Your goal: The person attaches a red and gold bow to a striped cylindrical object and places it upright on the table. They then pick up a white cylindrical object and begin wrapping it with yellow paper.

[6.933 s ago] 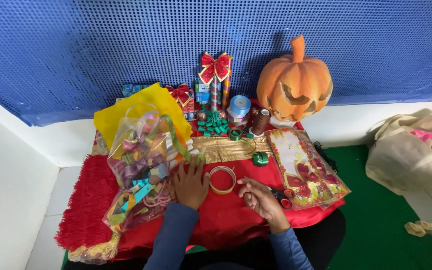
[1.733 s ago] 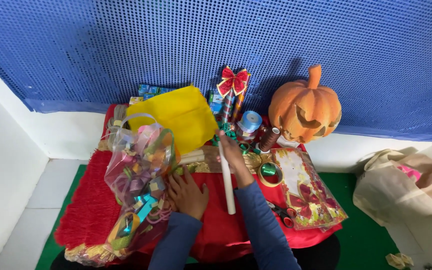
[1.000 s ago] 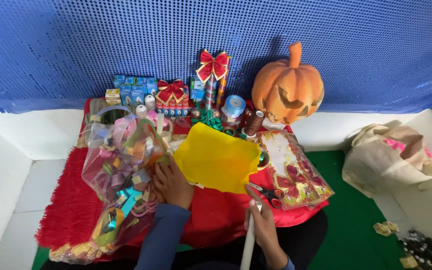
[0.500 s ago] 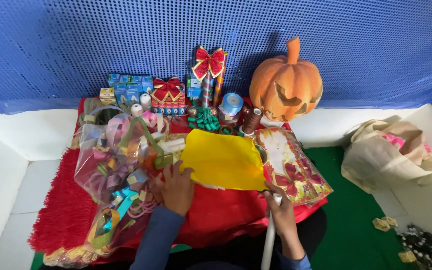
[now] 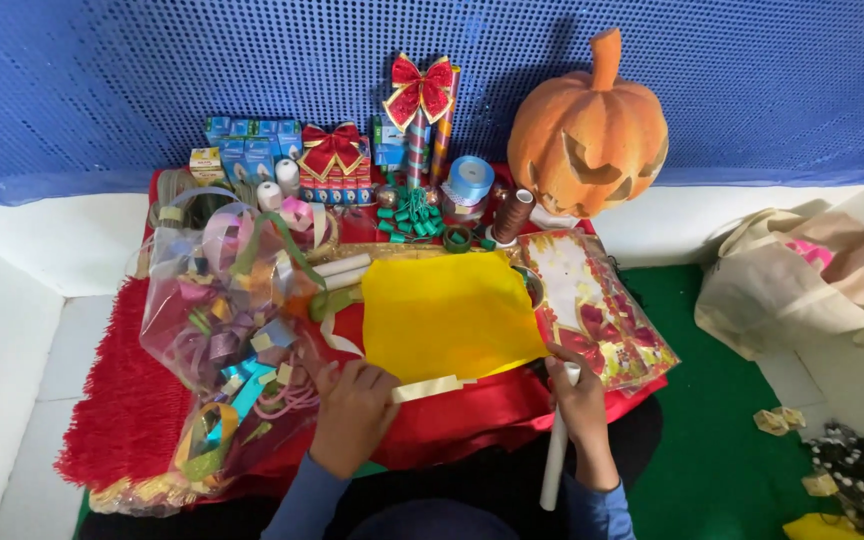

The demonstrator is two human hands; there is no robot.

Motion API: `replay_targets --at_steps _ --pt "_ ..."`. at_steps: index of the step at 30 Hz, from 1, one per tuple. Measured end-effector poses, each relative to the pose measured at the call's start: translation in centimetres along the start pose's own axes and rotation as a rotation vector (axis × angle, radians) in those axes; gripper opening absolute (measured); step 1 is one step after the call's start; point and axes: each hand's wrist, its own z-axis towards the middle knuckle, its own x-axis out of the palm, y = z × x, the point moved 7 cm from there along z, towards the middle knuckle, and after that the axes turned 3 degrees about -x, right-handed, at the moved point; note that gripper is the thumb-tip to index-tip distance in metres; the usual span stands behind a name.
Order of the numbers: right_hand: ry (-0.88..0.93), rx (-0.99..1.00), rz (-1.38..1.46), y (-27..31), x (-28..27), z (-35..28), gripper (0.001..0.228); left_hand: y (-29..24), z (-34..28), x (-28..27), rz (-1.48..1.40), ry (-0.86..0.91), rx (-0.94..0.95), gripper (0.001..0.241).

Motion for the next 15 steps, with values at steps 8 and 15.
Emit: replay_targets --at_steps 8,15 --pt "-0.029 0.039 -0.034 -0.8 0.1 0.3 0.034 1.4 -2.4 -0.1 -0.096 -0.062 -0.025 0.027" --pt "-0.047 0.045 -0.032 -1.1 -0.3 0.7 0.032 5.7 -4.3 -7.0 0.018 -0.474 -0.247 0.031"
